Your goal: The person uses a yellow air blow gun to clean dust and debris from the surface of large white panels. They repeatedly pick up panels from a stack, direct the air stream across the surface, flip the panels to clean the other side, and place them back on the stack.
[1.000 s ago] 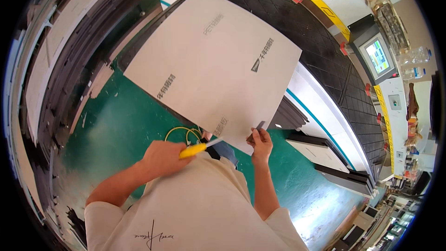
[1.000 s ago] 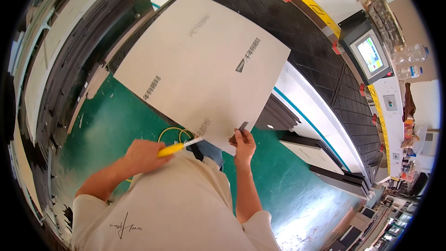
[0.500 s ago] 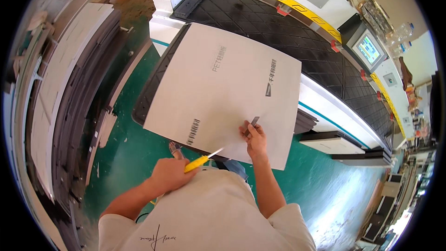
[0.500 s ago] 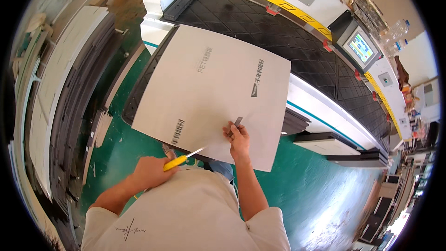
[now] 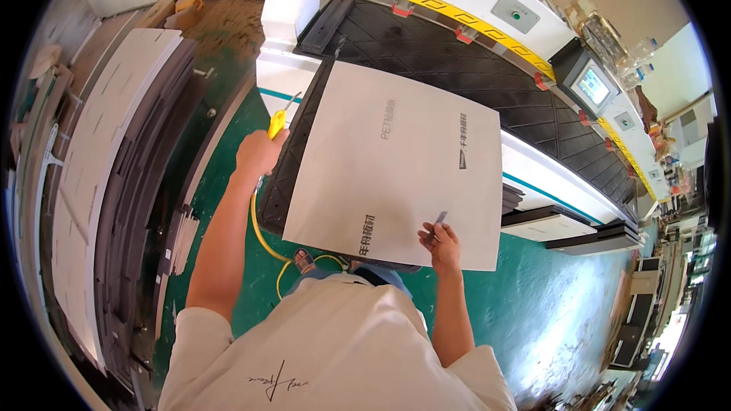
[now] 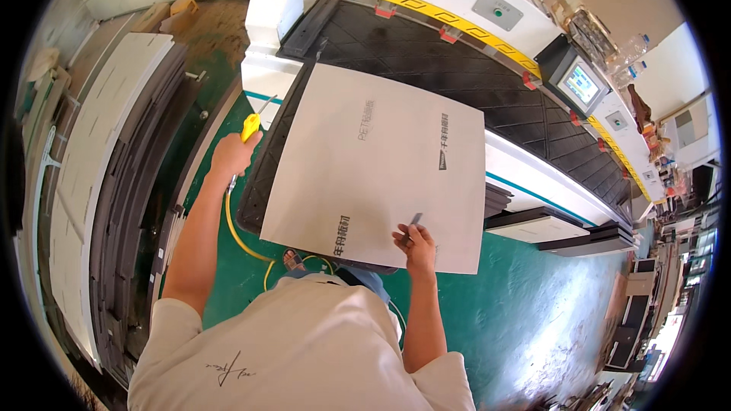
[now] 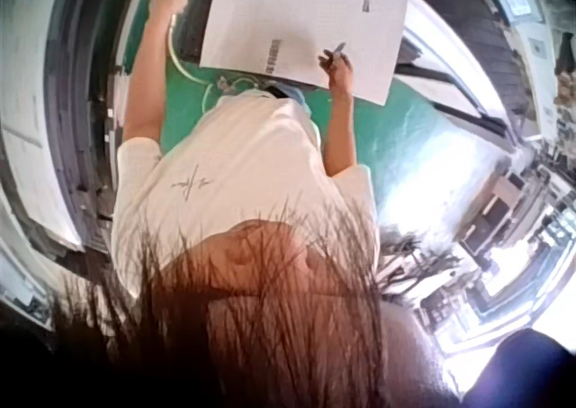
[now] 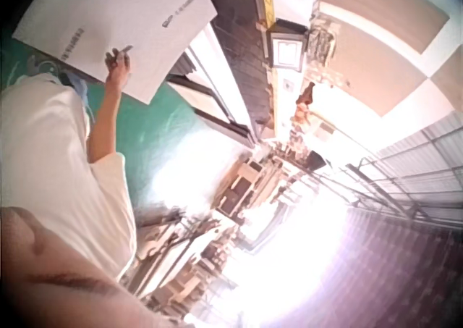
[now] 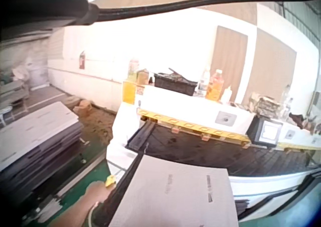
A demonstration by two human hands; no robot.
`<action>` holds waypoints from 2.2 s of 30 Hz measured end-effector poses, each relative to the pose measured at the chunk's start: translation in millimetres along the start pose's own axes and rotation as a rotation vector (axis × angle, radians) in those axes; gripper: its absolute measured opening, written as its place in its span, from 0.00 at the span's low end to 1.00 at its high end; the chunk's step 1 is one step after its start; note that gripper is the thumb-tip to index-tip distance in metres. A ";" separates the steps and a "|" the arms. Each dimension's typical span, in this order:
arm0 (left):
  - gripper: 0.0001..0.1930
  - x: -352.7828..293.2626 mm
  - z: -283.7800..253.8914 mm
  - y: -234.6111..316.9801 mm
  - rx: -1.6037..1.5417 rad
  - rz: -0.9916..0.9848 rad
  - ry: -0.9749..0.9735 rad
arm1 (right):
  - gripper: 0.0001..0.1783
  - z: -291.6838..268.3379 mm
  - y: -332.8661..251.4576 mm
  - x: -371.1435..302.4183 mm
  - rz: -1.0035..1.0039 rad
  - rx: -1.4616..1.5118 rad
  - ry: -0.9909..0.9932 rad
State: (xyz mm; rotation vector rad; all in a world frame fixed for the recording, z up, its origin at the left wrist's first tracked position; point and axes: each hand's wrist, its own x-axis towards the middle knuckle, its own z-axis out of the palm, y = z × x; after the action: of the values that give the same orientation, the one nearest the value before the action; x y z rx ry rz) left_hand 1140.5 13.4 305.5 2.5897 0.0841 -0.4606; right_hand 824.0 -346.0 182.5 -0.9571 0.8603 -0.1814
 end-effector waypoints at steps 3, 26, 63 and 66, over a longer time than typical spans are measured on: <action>0.32 20.7 17.0 36.5 -0.146 0.058 -0.101 | 0.11 -55.0 -16.6 17.1 -0.087 0.048 0.105; 0.27 191.9 79.4 141.7 -0.214 -0.148 -0.060 | 0.12 -188.2 -92.2 184.4 -0.652 -0.439 0.554; 0.35 -174.1 -4.1 -86.6 0.008 0.106 -0.562 | 0.07 -179.7 -62.8 129.7 -0.357 -0.482 0.527; 0.36 -165.9 2.1 -112.5 -0.059 0.064 -0.380 | 0.06 -168.6 -43.4 101.9 -0.305 -0.428 0.585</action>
State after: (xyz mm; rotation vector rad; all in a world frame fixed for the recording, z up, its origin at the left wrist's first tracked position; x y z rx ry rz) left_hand 967.5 114.7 307.0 2.3935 -0.1135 -0.9013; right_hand 781.2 -529.8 111.3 -1.4726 1.3169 -0.5761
